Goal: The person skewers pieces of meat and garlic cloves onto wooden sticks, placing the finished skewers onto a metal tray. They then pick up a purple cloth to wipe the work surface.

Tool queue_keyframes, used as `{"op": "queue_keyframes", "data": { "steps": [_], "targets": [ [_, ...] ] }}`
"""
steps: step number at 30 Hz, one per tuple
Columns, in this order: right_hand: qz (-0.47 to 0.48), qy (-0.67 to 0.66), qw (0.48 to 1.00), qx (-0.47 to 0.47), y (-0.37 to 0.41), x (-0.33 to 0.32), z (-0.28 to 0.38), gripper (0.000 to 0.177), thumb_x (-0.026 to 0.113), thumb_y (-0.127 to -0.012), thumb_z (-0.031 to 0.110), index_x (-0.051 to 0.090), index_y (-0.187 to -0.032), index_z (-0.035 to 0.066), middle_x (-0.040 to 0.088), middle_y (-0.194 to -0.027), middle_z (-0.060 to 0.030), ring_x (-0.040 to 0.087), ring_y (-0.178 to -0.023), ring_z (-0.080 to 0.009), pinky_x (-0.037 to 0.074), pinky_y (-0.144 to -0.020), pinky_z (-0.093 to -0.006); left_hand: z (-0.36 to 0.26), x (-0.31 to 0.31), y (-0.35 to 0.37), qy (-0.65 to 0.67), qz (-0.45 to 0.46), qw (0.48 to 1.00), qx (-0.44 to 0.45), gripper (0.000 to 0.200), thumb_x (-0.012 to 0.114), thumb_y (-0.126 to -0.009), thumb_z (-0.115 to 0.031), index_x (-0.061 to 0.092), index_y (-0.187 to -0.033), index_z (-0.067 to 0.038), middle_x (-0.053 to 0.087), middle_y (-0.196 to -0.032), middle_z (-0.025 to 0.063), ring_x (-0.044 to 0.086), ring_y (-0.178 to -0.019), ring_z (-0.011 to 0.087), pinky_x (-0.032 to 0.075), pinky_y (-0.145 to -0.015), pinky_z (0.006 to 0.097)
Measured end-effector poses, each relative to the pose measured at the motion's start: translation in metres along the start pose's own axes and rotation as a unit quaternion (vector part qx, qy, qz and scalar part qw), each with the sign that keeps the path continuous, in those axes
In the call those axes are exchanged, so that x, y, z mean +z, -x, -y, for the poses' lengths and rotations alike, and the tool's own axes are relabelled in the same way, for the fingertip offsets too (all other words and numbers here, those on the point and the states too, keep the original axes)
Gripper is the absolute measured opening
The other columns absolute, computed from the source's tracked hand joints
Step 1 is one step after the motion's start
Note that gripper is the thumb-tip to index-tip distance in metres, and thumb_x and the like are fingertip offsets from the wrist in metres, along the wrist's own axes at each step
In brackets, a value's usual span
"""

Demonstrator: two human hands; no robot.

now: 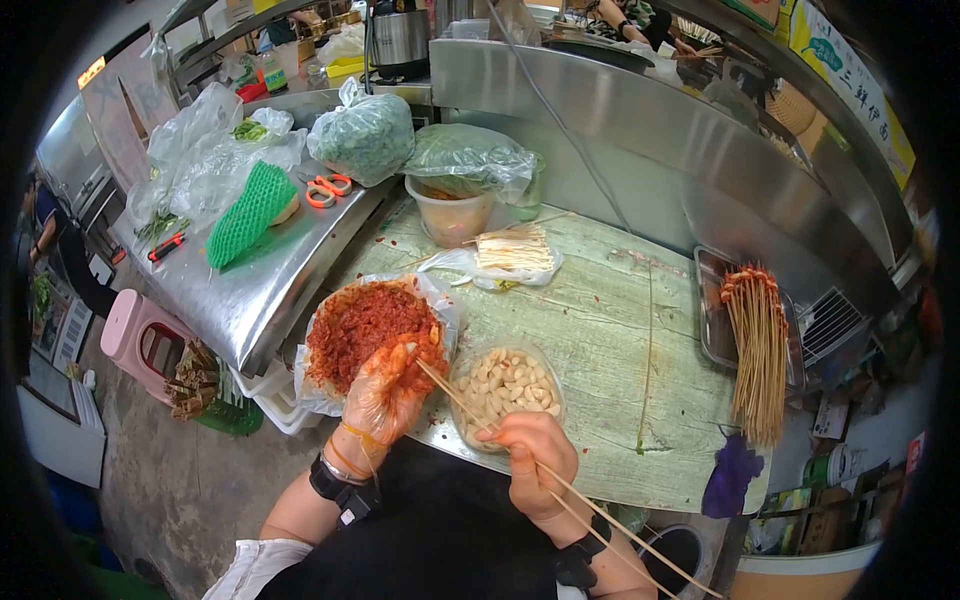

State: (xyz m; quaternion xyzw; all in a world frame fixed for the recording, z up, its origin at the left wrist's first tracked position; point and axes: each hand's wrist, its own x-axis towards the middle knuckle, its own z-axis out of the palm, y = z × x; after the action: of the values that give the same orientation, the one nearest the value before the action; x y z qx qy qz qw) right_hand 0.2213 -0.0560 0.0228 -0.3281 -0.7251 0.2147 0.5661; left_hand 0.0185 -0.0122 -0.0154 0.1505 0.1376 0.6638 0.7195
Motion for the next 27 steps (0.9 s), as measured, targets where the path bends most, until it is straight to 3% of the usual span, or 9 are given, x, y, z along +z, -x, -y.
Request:
{"op": "queue_keyframes", "data": {
  "steps": [15, 18, 25, 27],
  "targets": [
    [0.022, 0.011, 1.000, 0.008, 0.002, -0.002, -0.004, 0.028, 0.039, -0.099, 0.024, 0.054, -0.089, 0.003, 0.054, -0.085, -0.0113, 0.061, -0.071, -0.0193, 0.049, -0.068, -0.0305, 0.006, -0.001, 0.002, 0.043, -0.038, 0.998, -0.001, 0.027, 0.058, -0.088, -0.007, 0.054, -0.113, 0.001, 0.060, -0.107, 0.0124, 0.059, -0.100, 0.0255, 0.045, -0.095, 0.0470],
    [-0.025, -0.067, 0.995, 0.068, 0.004, 0.000, -0.008, 0.022, 0.044, -0.096, 0.017, 0.057, -0.086, 0.002, 0.061, -0.082, -0.0122, 0.058, -0.073, -0.0214, 0.047, -0.069, -0.0305, 0.007, -0.002, 0.002, 0.052, -0.050, 0.997, -0.005, 0.028, 0.058, -0.088, -0.006, 0.053, -0.115, 0.000, 0.060, -0.107, 0.0116, 0.059, -0.099, 0.0249, 0.047, -0.094, 0.0452],
    [-0.025, -0.139, 0.986, 0.086, 0.002, 0.001, -0.017, 0.030, 0.040, -0.098, 0.023, 0.054, -0.088, -0.001, 0.051, -0.088, -0.0123, 0.061, -0.068, -0.0212, 0.052, -0.067, -0.0321, 0.010, 0.001, 0.002, 0.049, -0.040, 0.998, -0.014, 0.031, 0.058, -0.088, -0.007, 0.051, -0.117, 0.000, 0.059, -0.106, 0.0095, 0.058, -0.097, 0.0213, 0.049, -0.088, 0.0388],
    [-0.040, -0.194, 0.974, 0.107, 0.002, 0.003, -0.016, 0.029, 0.040, -0.098, 0.022, 0.054, -0.086, -0.001, 0.051, -0.088, -0.0124, 0.060, -0.067, -0.0209, 0.052, -0.067, -0.0324, 0.008, -0.004, 0.001, 0.057, 0.023, 0.997, -0.036, 0.028, 0.058, -0.089, -0.009, 0.053, -0.115, -0.002, 0.060, -0.106, 0.0091, 0.058, -0.096, 0.0201, 0.050, -0.084, 0.0354]
  ]
}}
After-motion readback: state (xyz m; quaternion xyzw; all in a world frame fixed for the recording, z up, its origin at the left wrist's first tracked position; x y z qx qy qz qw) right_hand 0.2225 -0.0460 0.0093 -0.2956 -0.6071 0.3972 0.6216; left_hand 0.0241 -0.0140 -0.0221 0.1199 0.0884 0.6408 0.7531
